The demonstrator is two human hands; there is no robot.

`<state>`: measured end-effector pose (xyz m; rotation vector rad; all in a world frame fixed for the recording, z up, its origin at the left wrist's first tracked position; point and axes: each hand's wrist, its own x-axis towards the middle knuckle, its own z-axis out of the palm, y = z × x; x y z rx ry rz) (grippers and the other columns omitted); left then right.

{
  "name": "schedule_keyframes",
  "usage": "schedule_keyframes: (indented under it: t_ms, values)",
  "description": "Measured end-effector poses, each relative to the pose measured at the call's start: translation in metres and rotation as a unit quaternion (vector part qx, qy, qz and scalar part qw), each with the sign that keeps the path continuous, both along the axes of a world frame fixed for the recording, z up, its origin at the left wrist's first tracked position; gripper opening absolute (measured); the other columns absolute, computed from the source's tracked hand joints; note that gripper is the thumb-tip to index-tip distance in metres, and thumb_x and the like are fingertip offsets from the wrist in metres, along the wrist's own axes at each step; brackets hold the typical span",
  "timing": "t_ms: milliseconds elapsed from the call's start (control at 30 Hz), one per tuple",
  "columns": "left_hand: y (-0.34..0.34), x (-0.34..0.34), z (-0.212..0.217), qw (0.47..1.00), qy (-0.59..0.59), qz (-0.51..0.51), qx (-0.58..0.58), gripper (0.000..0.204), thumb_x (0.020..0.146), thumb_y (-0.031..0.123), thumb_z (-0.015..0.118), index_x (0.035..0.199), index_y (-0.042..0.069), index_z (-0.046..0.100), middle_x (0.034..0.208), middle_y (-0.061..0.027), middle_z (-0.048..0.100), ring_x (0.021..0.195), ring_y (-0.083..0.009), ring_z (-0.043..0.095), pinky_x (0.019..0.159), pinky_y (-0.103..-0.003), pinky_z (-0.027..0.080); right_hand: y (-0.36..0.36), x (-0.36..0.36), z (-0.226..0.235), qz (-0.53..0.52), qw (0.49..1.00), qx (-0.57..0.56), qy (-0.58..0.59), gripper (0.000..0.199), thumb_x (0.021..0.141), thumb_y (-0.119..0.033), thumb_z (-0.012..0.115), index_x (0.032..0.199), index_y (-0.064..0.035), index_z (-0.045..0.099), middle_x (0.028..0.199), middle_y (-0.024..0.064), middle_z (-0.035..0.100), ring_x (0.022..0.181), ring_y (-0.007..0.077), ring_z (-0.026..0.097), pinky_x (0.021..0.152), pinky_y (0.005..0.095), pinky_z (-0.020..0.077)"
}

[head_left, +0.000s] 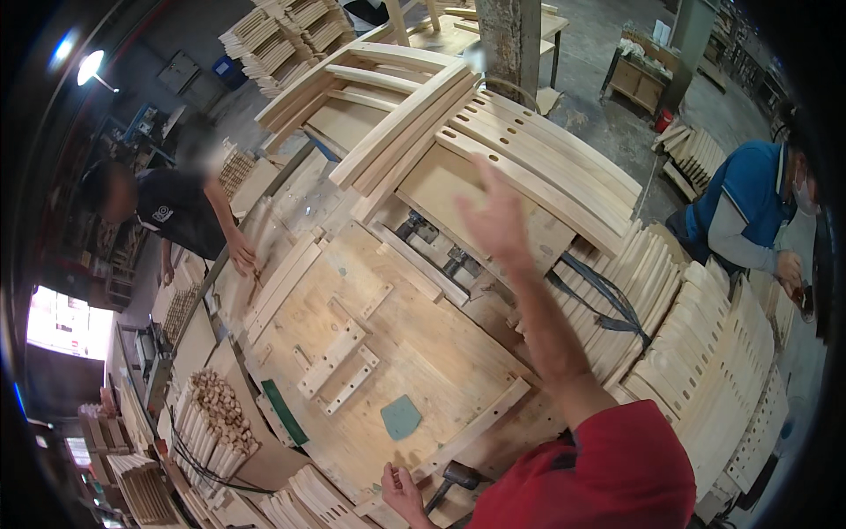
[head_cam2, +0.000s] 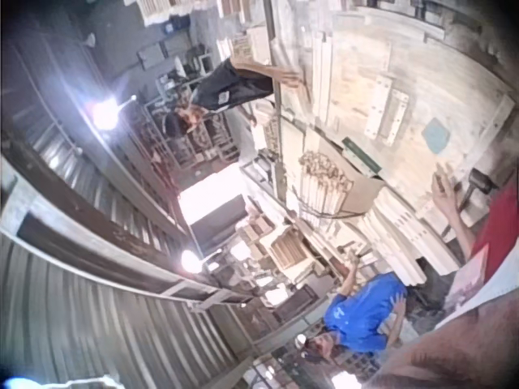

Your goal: The person assembles wooden chair frames on a workbench in a factory setting. They repeatedly pick up wooden components, align them, and use a hammer to secure the joints. The person works on multiple frames sequentially, moving completed units aside and starting new ones.

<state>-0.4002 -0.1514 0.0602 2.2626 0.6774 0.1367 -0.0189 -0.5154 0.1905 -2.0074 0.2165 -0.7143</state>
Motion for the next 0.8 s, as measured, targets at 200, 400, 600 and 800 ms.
schedule_keyframes:
  t_ms: [200,400,600,800]
  values:
    - [0.022,-0.014,0.008,0.999,-0.034,-0.023,0.014,0.037,0.094,0.015,0.068,0.126,-0.004,0.065,0.101,-0.0163,0.07,0.083,-0.025,0.068,0.073,-0.036,0.055,-0.097,-0.021,-0.025,-0.082,0.923,-0.328,0.182,0.042,0.086,-0.007,0.056,0.127,0.0032,0.059,0.125,0.026,0.065,0.113,0.0457,0.063,0.101,0.0533,0.0485]
    - [0.063,-0.023,0.01,0.983,-0.097,0.047,0.151,0.045,0.092,0.024,0.069,0.127,-0.005,0.064,0.111,-0.025,0.068,0.103,-0.0425,0.065,0.094,-0.048,0.051,-0.151,-0.027,-0.04,-0.075,0.866,-0.464,0.169,0.062,0.075,-0.038,0.082,0.12,0.0023,0.066,0.118,0.0273,0.066,0.111,0.0445,0.063,0.097,0.0519,0.0522]
    - [0.162,-0.102,0.019,0.939,0.133,0.235,0.211,0.052,0.092,0.035,0.068,0.125,-0.005,0.065,0.116,-0.0309,0.066,0.105,-0.0491,0.063,0.093,-0.054,0.051,-0.094,-0.049,-0.03,-0.035,0.894,-0.37,0.252,0.045,0.079,-0.026,0.074,0.116,-0.0005,0.068,0.111,0.0269,0.07,0.105,0.0474,0.066,0.093,0.053,0.0522]
    - [0.172,-0.166,0.012,0.938,0.124,0.29,0.142,0.049,0.09,0.039,0.07,0.114,-0.004,0.068,0.114,-0.0298,0.067,0.105,-0.0478,0.065,0.089,-0.057,0.051,-0.077,-0.164,-0.011,0.109,0.958,-0.126,0.234,0.039,0.084,-0.019,0.069,0.118,-0.0006,0.068,0.097,0.01,0.071,0.092,0.0253,0.067,0.083,0.0393,0.0524]
